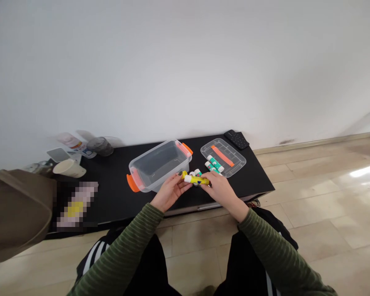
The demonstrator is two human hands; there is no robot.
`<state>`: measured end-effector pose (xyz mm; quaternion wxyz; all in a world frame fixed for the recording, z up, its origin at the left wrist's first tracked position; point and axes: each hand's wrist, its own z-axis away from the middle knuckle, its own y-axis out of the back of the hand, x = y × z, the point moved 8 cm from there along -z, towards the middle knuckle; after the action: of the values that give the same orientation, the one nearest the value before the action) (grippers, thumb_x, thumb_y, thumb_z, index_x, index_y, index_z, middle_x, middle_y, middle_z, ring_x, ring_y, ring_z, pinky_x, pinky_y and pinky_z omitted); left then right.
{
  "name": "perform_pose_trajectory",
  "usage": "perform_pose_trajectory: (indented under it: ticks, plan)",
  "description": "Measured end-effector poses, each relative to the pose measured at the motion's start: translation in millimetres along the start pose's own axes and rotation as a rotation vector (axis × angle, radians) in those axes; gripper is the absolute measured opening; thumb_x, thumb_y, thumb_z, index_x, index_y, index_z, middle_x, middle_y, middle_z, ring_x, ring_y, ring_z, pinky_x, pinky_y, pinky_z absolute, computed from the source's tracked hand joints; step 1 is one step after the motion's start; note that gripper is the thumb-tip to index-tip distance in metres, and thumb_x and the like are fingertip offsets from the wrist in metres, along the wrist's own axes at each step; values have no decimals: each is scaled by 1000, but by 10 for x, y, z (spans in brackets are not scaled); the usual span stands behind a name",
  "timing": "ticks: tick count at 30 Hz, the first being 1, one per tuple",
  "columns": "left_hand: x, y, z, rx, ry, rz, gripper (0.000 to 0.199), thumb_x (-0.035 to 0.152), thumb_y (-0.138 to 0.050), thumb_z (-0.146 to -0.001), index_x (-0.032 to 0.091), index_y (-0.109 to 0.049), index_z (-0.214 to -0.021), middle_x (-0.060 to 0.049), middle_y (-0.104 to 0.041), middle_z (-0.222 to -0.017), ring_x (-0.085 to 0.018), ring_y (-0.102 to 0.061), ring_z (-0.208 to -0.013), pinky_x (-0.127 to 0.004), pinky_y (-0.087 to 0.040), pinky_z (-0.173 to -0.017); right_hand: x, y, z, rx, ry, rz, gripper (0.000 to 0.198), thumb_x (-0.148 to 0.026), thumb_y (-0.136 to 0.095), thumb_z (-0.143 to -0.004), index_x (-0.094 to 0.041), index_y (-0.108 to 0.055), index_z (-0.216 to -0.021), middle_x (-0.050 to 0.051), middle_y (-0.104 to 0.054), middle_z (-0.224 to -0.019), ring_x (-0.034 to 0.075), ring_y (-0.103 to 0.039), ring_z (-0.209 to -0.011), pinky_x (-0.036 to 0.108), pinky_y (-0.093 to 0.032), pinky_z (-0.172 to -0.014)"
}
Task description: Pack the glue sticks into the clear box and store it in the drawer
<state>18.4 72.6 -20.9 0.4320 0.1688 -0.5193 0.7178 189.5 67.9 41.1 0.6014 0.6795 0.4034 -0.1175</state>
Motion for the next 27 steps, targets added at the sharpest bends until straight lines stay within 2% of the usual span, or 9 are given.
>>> perform_pose_trajectory:
  ticks: [8, 14, 18, 23, 27]
  plan:
    - [-2, -48, 56, -17, 25, -58, 12, 24, -65, -91, 12, -65, -94, -13, -74, -96, -22, -74, -92, -40, -59, -92, 37, 43, 64, 52, 3, 38, 20, -23, -61, -90, -20, -64, -109, 7, -67, -101, 17, -65, -78, 30, -54, -75]
    - [-14, -47, 57, -27, -19, -175, 22, 25, -75, -84, 12, -68, -100, -11, -74, -102, -18, -73, -87, -37, -60, -89, 49, 56, 108, 42, 25, 53, 19, -25, -61, -91, -22, -66, -109, 7, -66, -103, 17, -65, -79, 30, -54, -76]
    - [-27, -63, 46, -38, -43, -246, 31, 28, -80, -79, 11, -70, -102, -12, -75, -101, -19, -73, -89, -37, -59, -90, 35, 84, 131, 40, 30, 50, 19, -27, -60, -91, -23, -67, -109, 7, -66, -102, 17, -65, -78, 29, -53, -74]
    - [-40, -75, 17, -59, -49, -263, 36, 31, -84, -75, 10, -73, -103, -13, -75, -103, -21, -73, -93, -40, -57, -96, 12, 72, 142, 6, -19, 36, 19, -27, -61, -89, -22, -70, -106, 6, -67, -97, 16, -63, -75, 28, -52, -74]
    - [-44, -89, 0, -99, -68, -275, 41, 31, -86, -72, 11, -74, -106, -12, -75, -105, -21, -72, -95, -40, -56, -96, 51, 15, 148, -20, -92, -38, 17, -22, -67, -82, -22, -72, -98, 4, -69, -87, 15, -62, -72, 27, -49, -69]
